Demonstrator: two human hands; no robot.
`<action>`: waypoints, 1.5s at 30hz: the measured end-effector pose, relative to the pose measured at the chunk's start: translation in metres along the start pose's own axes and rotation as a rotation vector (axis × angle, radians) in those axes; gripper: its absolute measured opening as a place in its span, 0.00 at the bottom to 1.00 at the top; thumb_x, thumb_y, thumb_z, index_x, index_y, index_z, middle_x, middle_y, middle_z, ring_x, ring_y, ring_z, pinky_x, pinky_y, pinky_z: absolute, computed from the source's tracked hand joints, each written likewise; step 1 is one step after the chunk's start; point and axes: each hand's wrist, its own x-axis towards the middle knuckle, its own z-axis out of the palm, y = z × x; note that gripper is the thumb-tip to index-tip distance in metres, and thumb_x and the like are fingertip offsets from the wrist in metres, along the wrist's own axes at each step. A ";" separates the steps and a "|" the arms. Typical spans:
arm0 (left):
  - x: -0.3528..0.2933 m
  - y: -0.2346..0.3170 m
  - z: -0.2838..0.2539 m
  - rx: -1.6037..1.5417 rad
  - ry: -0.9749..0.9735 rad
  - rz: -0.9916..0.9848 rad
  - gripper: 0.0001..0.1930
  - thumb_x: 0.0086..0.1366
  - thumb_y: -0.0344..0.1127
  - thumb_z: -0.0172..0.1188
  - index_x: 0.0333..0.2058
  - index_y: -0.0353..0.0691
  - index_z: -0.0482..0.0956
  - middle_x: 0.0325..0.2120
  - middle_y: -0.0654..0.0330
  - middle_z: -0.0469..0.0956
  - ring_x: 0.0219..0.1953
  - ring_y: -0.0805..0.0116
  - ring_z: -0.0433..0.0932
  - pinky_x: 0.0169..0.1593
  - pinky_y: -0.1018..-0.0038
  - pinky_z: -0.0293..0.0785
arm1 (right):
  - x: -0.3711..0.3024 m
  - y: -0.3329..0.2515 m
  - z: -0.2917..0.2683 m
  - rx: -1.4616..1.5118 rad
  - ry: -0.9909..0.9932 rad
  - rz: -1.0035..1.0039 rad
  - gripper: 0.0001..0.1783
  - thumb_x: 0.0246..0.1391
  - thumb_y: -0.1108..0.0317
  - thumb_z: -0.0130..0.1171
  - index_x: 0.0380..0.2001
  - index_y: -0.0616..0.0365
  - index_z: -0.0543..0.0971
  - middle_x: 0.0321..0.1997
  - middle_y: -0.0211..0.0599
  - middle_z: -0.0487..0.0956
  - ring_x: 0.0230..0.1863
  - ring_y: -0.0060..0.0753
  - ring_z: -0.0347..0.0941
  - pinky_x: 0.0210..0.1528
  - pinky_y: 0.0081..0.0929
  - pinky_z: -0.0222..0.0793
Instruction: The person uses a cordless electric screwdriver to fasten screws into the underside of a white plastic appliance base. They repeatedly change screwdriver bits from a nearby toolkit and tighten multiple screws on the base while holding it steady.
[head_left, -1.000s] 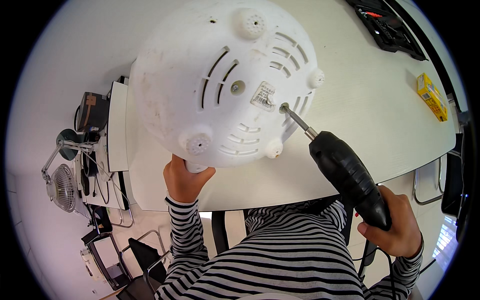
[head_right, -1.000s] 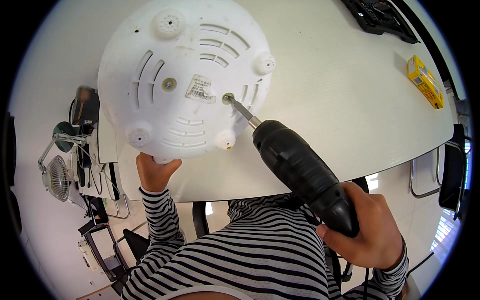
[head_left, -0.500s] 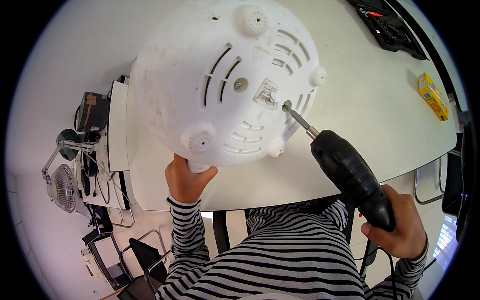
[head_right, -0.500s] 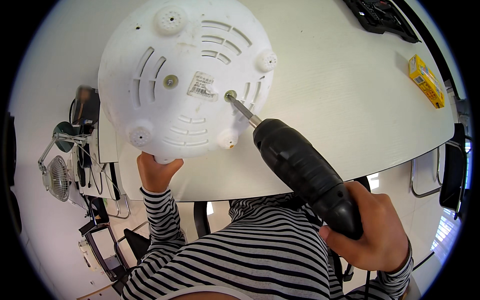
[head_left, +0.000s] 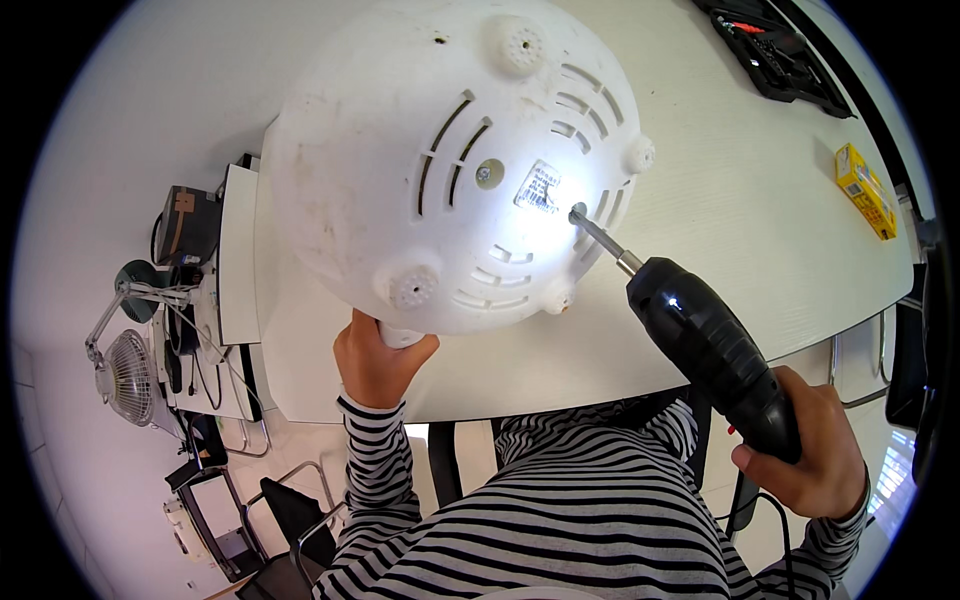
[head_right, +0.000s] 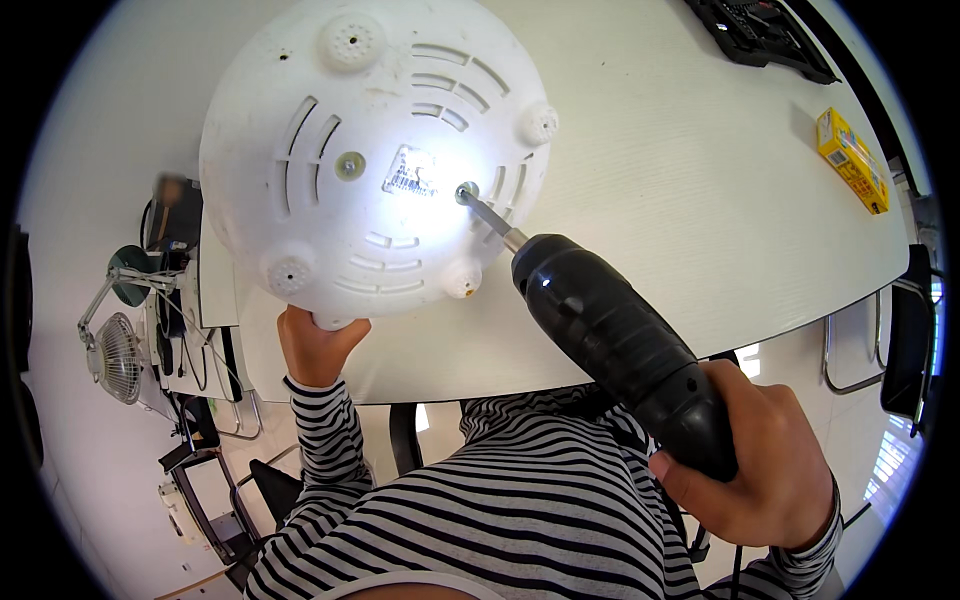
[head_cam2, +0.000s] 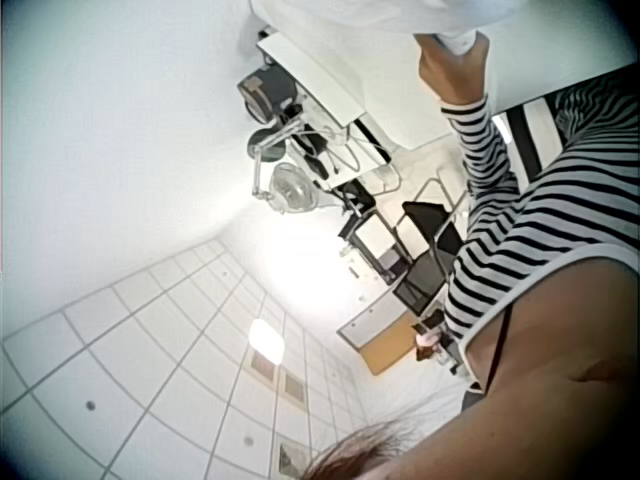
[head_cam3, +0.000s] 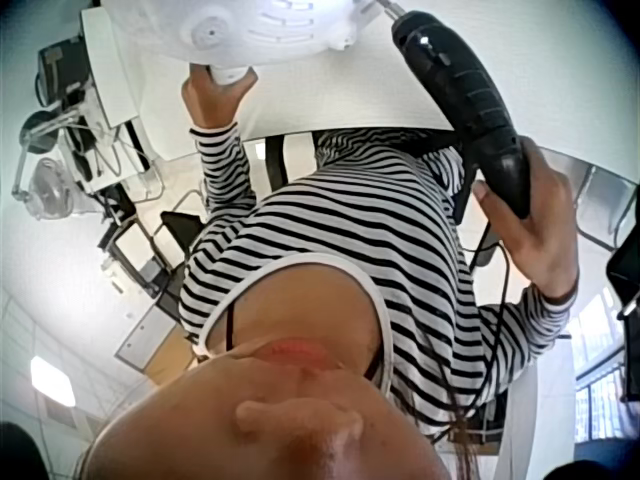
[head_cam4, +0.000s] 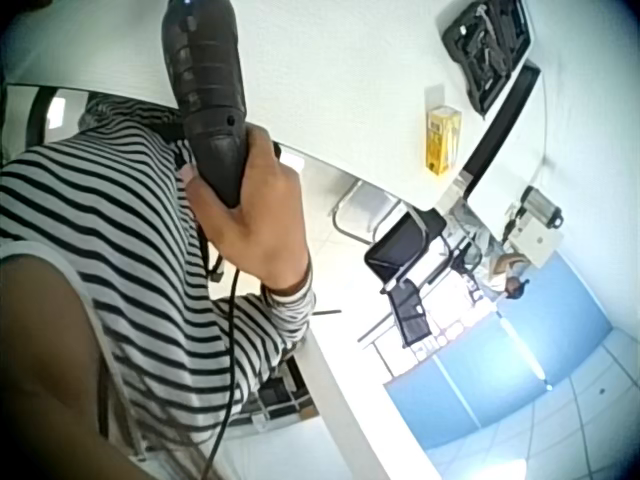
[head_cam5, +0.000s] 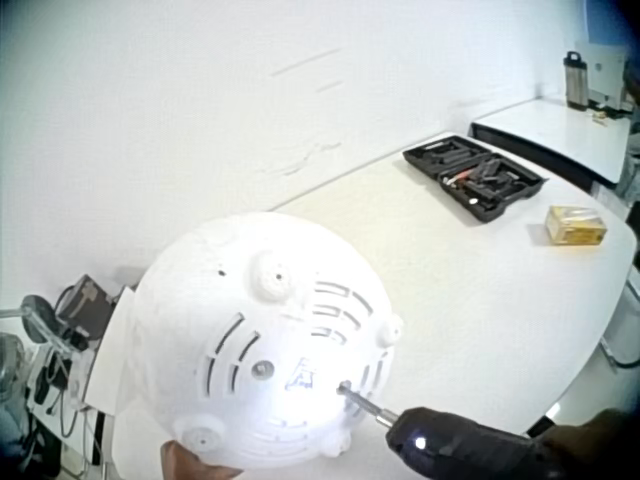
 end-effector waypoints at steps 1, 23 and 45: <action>0.000 0.000 0.000 -0.004 -0.001 -0.002 0.29 0.35 0.36 0.66 0.39 0.33 0.68 0.22 0.54 0.76 0.22 0.58 0.77 0.27 0.73 0.72 | 0.000 0.000 0.000 0.007 0.003 -0.003 0.22 0.31 0.67 0.61 0.30 0.70 0.68 0.12 0.40 0.69 0.11 0.36 0.66 0.17 0.25 0.61; 0.000 0.002 0.000 0.021 0.022 0.028 0.29 0.35 0.36 0.65 0.40 0.32 0.67 0.22 0.54 0.76 0.22 0.57 0.76 0.26 0.73 0.72 | -0.002 -0.003 -0.003 -0.011 -0.021 -0.006 0.22 0.32 0.68 0.61 0.31 0.71 0.67 0.12 0.40 0.69 0.09 0.35 0.66 0.16 0.24 0.62; 0.000 0.002 -0.001 0.006 0.008 0.030 0.30 0.36 0.36 0.64 0.41 0.33 0.66 0.22 0.54 0.76 0.21 0.58 0.76 0.26 0.73 0.72 | -0.001 -0.005 -0.003 0.018 -0.012 0.023 0.21 0.32 0.68 0.61 0.31 0.70 0.68 0.11 0.38 0.70 0.10 0.33 0.67 0.16 0.24 0.62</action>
